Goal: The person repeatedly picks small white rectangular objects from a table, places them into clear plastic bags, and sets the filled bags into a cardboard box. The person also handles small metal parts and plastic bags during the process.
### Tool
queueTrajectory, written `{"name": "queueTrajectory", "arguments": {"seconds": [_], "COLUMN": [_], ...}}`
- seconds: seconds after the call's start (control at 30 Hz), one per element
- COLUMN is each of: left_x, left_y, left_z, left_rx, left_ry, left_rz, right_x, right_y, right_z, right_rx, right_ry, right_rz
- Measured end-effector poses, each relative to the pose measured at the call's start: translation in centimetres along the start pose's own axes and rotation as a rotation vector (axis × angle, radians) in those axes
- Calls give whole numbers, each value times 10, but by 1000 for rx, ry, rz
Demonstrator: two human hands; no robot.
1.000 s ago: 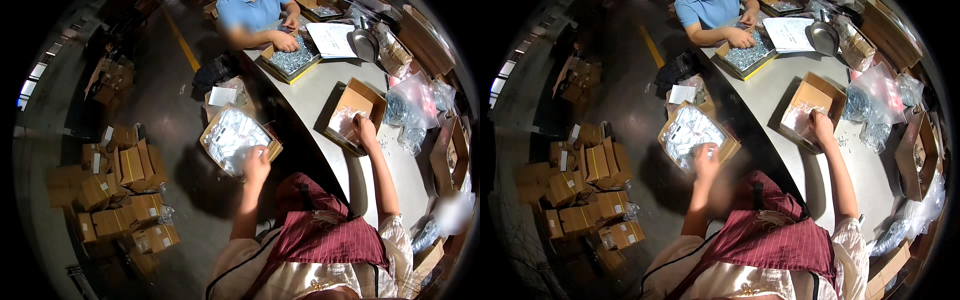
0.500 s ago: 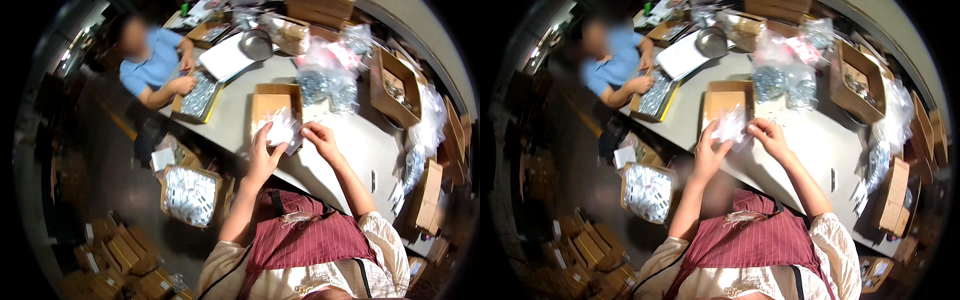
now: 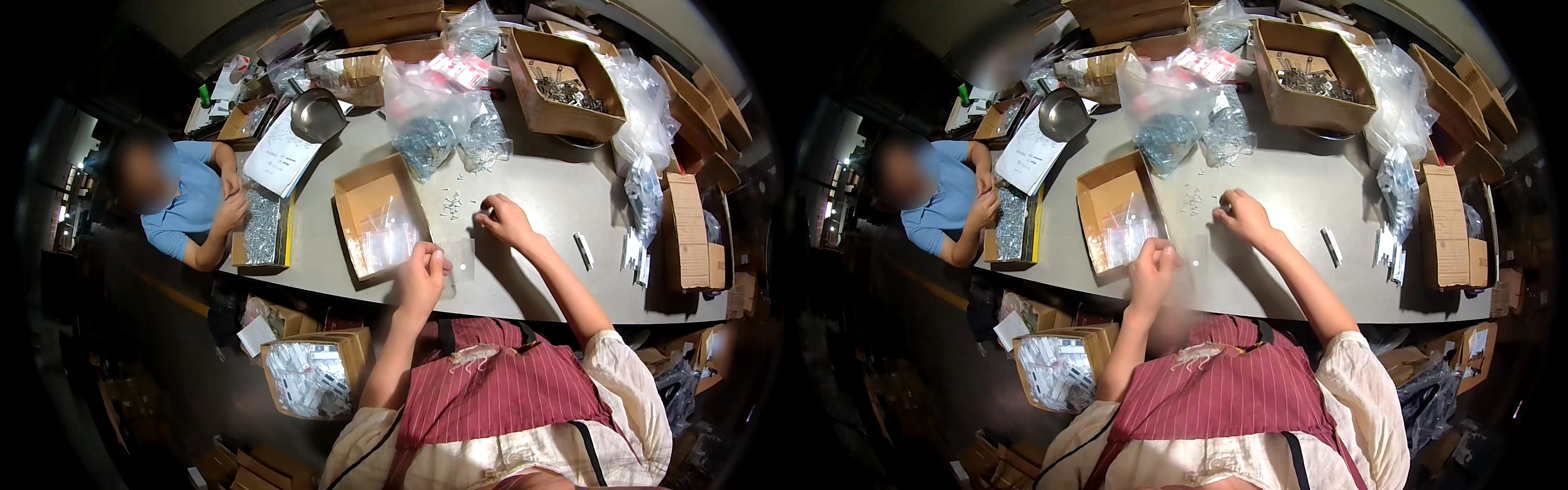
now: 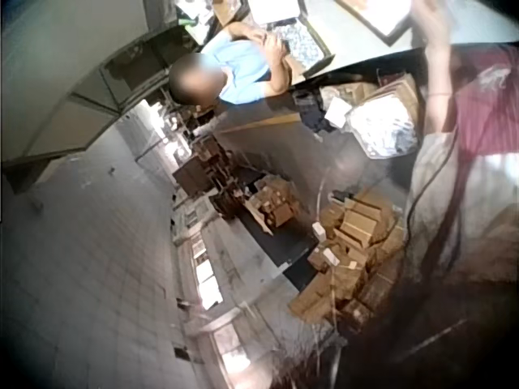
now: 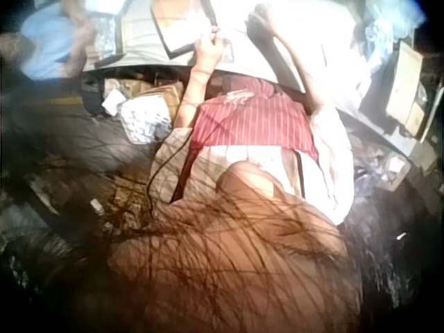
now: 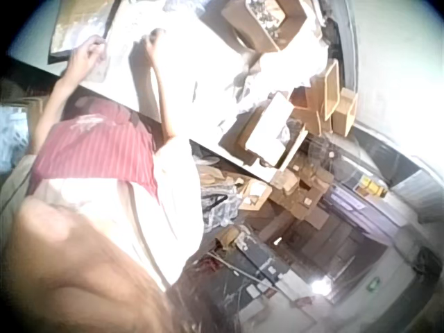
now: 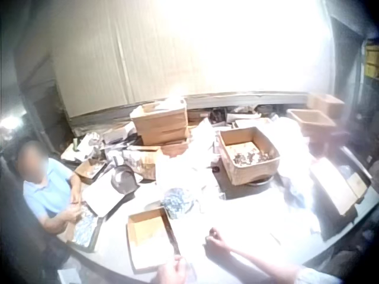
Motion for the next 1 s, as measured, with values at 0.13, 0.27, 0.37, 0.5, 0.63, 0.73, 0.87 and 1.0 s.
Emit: {"name": "queueTrajectory", "arguments": {"seconds": [0.13, 0.27, 0.37, 0.5, 0.63, 0.73, 0.87, 1.0], "left_x": [-13, -23, -28, -30, -28, -27, -21, -12], "left_y": [-6, -10, -12, -13, -26, -35, -47, -56], "left_z": [5, -9, -12, -4, -3, 6, 18, 28], "left_rx": [104, 94, 115, 194, 231, 249, 333, 220], "left_ry": [-59, -36, -35, -168, -237, -283, -112, -142], "left_rz": [35, 44, 49, 47, -24, 3, -65, -126], "right_x": [27, 31, 23, -5, -36, -55, -79, -100], "right_y": [-28, -45, -49, -25, 7, 28, 48, 59], "right_z": [1, -20, -19, -3, 18, 27, 67, 76], "right_rx": [-215, -223, -218, -328, -323, -180, 21, 17], "right_ry": [241, 390, 428, 434, 392, 310, -14, -115], "right_rz": [33, 55, 60, 145, 157, 169, 290, 355]}}
Point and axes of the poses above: each hand's wrist, its own x-axis towards the middle knuckle, its own y-axis out of the back of the hand, z = x × y, the point moved 7 cm from there along x, towards the middle knuckle, and after that the axes turned 10 degrees about y, right-handed, at the moved point
